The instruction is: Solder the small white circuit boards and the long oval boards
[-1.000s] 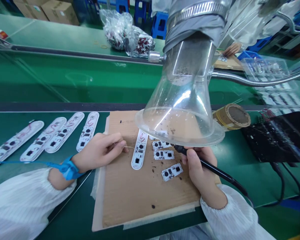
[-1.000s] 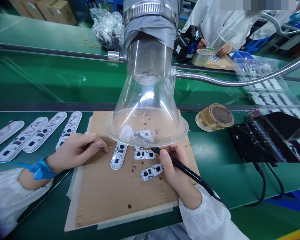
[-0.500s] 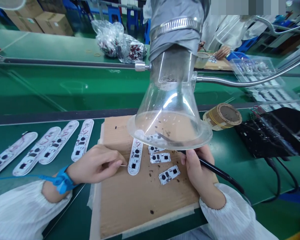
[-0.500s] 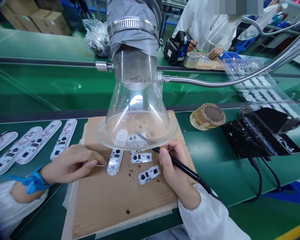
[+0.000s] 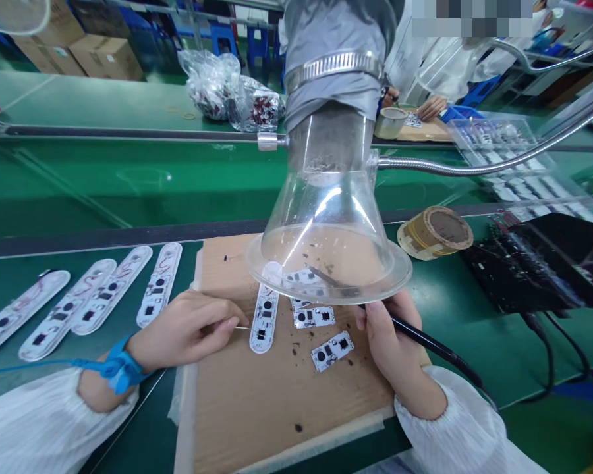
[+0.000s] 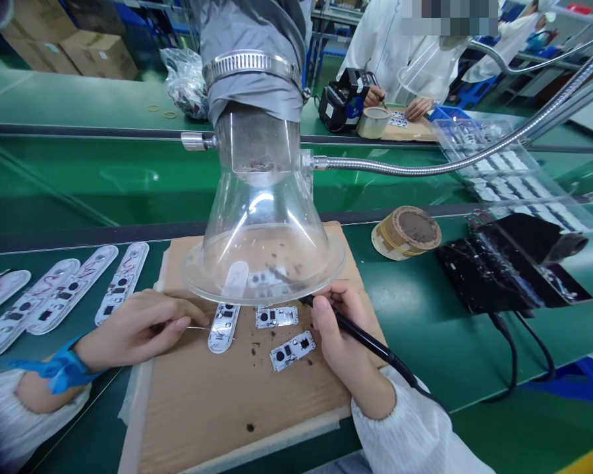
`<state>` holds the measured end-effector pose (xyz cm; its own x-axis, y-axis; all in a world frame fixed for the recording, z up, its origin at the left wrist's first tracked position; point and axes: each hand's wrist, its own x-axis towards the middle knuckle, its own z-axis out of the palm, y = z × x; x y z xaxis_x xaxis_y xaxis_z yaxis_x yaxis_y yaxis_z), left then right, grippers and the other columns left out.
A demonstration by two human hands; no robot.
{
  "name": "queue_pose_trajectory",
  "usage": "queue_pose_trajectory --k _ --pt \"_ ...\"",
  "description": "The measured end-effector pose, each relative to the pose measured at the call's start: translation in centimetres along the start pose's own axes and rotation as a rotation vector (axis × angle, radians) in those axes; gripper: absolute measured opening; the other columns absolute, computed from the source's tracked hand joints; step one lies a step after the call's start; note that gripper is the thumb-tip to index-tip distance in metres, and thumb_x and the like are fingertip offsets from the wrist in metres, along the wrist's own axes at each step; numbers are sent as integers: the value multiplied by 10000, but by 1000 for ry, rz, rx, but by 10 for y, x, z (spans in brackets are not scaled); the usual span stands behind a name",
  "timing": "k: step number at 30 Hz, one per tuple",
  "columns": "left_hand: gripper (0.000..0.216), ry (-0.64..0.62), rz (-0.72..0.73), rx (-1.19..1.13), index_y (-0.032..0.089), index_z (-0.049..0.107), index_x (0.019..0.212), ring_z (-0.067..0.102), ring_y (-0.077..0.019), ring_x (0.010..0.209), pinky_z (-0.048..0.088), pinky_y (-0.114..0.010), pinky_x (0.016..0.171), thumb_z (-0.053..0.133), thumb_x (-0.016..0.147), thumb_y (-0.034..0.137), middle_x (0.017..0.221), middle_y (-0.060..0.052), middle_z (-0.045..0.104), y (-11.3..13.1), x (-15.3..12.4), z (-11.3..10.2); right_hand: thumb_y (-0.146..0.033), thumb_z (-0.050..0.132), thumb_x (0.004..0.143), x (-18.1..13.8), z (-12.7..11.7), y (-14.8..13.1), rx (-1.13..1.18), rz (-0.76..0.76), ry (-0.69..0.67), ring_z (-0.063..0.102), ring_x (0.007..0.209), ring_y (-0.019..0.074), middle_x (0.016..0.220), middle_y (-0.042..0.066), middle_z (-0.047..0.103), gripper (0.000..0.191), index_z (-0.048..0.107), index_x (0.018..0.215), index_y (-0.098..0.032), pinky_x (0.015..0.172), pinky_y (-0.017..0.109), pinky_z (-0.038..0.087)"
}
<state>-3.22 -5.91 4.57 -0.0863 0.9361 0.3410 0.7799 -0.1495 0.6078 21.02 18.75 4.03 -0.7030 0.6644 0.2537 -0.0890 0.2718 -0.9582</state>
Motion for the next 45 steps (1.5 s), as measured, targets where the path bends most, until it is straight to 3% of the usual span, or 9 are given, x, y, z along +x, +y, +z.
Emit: queue_pose_trajectory --k 10,16,21,26,29,36,40,45 --pt "194 -4 -4 -50 222 700 1086 763 -138 700 575 -213 665 517 1090 159 894 -18 833 -4 -2 1 -509 638 1109 2 2 0 -41 -3 -59 501 518 129 715 -38 588 271 617 994 -264 491 264 424" --pt "201 11 -6 -52 221 703 1062 709 -114 625 508 -219 622 518 1090 147 888 1 826 -4 -4 3 -497 616 1121 10 7 -19 -123 -19 -204 517 538 135 676 -18 592 364 625 853 -250 559 273 518" --pt "191 15 -20 -71 229 700 1068 680 -110 611 487 -230 622 524 1096 163 838 29 794 -8 -8 6 -483 607 1128 13 7 -22 -152 -44 -249 553 539 141 628 -27 576 403 631 796 -256 594 271 567" --pt "190 6 -40 -85 225 687 1046 704 -102 644 496 -217 626 516 1097 159 888 27 813 -7 -7 5 -453 615 1128 13 5 -21 -189 -86 -260 777 831 210 917 38 800 256 727 988 -270 749 310 657" --pt "184 11 -25 -64 222 695 1031 696 -99 616 485 -204 594 532 1090 158 797 40 776 -5 -2 2 -460 602 1136 11 3 -21 -184 -67 -290 806 915 228 1028 53 836 238 745 1115 -271 781 316 667" --pt "191 -10 1 -23 207 687 1014 761 -124 695 530 -210 638 524 1085 137 840 11 801 -2 1 -1 -516 606 1120 5 -1 -13 -202 25 -298 668 610 183 744 14 720 304 713 997 -259 568 287 563" --pt "210 12 -4 12 210 656 944 633 -118 548 452 -233 554 515 1094 167 689 37 701 -2 0 1 -553 605 1110 4 0 -11 -210 28 -298 653 607 200 675 2 657 323 713 1013 -265 594 314 582" --pt "209 -7 -4 28 215 635 937 627 -120 572 441 -246 559 509 1098 170 711 34 704 -4 -2 2 -537 617 1111 4 1 -6 -187 36 -298 699 677 212 718 13 691 290 728 1087 -270 635 318 599"
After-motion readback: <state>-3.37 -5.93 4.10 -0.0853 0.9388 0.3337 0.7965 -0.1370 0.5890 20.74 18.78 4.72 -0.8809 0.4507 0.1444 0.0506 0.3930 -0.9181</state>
